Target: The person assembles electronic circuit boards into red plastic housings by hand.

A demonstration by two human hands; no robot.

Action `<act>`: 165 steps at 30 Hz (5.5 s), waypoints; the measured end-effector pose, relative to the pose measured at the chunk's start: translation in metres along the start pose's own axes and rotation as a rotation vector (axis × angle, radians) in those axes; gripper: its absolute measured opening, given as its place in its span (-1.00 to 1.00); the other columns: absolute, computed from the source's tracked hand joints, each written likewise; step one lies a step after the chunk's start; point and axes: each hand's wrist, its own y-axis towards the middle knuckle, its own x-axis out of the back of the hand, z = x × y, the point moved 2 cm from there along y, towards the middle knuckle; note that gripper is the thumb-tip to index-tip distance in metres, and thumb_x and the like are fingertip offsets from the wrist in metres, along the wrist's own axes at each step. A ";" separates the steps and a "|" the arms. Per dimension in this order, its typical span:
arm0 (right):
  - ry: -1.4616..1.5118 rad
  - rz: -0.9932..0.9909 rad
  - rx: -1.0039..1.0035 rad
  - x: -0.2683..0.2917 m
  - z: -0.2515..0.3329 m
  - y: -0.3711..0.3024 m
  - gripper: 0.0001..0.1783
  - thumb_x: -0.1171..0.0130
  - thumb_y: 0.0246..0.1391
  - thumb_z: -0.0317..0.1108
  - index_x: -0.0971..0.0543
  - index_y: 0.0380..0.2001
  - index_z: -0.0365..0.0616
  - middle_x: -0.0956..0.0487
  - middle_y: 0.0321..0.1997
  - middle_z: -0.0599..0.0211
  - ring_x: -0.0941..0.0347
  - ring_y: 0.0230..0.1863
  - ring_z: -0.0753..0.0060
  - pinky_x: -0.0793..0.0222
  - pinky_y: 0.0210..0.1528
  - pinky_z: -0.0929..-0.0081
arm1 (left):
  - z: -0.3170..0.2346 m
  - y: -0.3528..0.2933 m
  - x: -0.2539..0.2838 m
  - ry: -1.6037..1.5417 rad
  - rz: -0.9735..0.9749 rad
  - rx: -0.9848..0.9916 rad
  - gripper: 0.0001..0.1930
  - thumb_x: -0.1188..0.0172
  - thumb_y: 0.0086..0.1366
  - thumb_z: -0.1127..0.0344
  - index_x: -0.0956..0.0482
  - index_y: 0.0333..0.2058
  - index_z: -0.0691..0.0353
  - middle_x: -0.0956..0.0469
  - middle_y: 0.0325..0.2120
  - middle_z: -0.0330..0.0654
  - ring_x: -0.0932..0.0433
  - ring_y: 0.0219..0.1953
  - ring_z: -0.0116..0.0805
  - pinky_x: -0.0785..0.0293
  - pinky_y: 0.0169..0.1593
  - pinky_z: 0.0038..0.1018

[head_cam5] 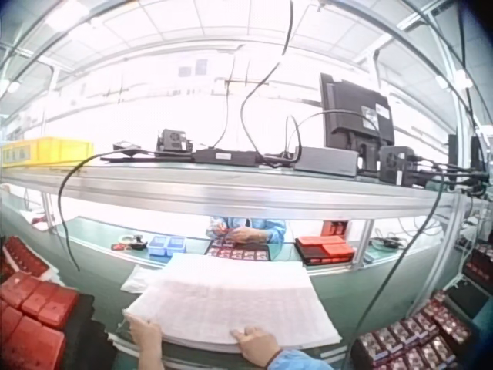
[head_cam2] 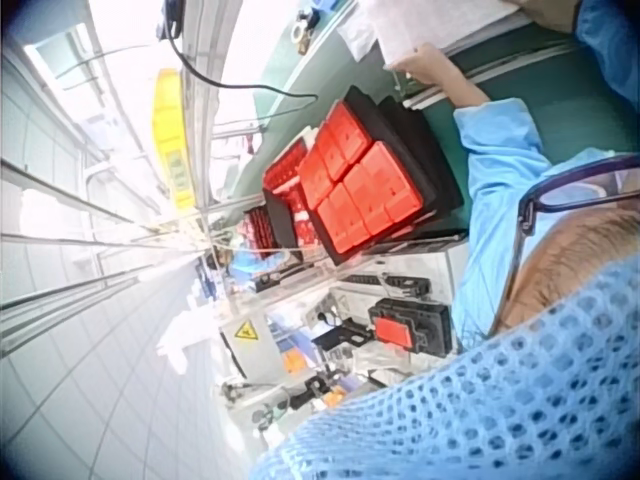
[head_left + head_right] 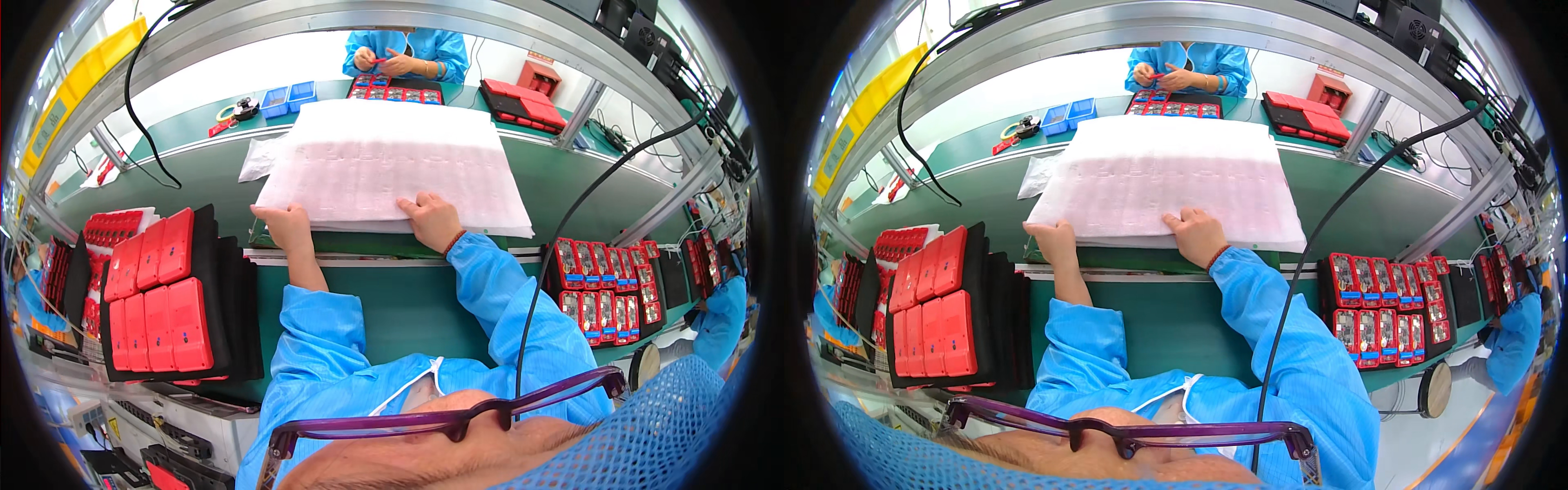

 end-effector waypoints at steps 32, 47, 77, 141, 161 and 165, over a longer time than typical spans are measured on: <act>0.369 0.147 -0.049 -0.003 0.077 -0.075 -0.74 -0.21 0.01 -0.20 -0.49 -0.61 -0.11 -0.51 -0.60 0.17 -0.50 -0.54 0.06 -0.40 -0.50 0.15 | -0.022 -0.085 -0.080 0.621 0.441 -0.771 -0.38 0.08 0.31 -0.21 -0.38 0.23 0.00 -0.21 0.31 -0.08 -0.06 0.39 -0.04 0.17 0.37 0.12; 0.436 0.129 -0.012 -0.012 0.080 -0.080 -0.76 -0.23 -0.04 -0.17 -0.48 -0.53 -0.08 -0.54 -0.54 0.21 -0.53 -0.48 0.10 -0.42 -0.47 0.15 | -0.073 -0.271 -0.047 0.028 1.518 -1.021 -0.60 -0.16 0.24 0.08 -0.57 -0.05 0.22 -0.59 -0.16 -0.01 -0.52 -0.03 -0.02 -0.46 0.04 -0.23; 0.383 0.191 -0.019 -0.020 0.099 -0.068 -0.75 -0.19 0.00 -0.16 -0.50 -0.50 -0.11 -0.55 -0.51 0.20 -0.53 -0.49 0.06 -0.39 -0.50 0.12 | -0.054 -0.249 -0.053 -0.008 1.348 -0.698 -0.65 -0.21 0.20 0.17 -0.63 -0.10 0.26 -0.65 -0.26 0.01 -0.63 -0.23 -0.12 -0.54 -0.09 -0.31; 1.436 0.182 -0.794 0.149 0.048 -0.049 -0.68 -0.04 0.24 -0.11 -0.58 -0.31 -0.14 -0.39 -0.62 0.62 -0.18 -0.66 0.74 0.03 -0.64 0.64 | -0.090 0.063 0.174 0.467 0.567 -0.347 -0.42 -0.03 0.33 -0.10 -0.57 -0.17 0.47 -0.62 -0.30 0.06 -0.59 -0.29 -0.16 -0.46 -0.16 -0.31; 1.356 0.470 -1.246 0.127 0.027 -0.247 -0.71 -0.01 0.28 -0.12 -0.55 -0.35 -0.10 -0.38 -0.63 0.63 -0.15 -0.71 0.75 0.05 -0.72 0.66 | 0.002 -0.090 0.112 1.010 1.501 0.021 -0.62 -0.11 0.32 0.18 -0.46 -0.28 0.54 -0.64 -0.45 0.02 -0.68 -0.48 -0.24 -0.62 -0.45 -0.41; 1.195 0.399 -1.187 0.097 0.006 -0.247 -0.65 -0.03 0.25 -0.07 -0.56 -0.38 -0.15 -0.44 -0.67 0.45 -0.32 -0.70 0.51 -0.18 -0.67 0.50 | 0.006 -0.096 0.097 1.093 1.308 -0.103 -0.66 -0.19 0.22 0.22 -0.58 -0.44 0.51 -0.64 -0.44 0.05 -0.68 -0.41 -0.16 -0.63 -0.37 -0.32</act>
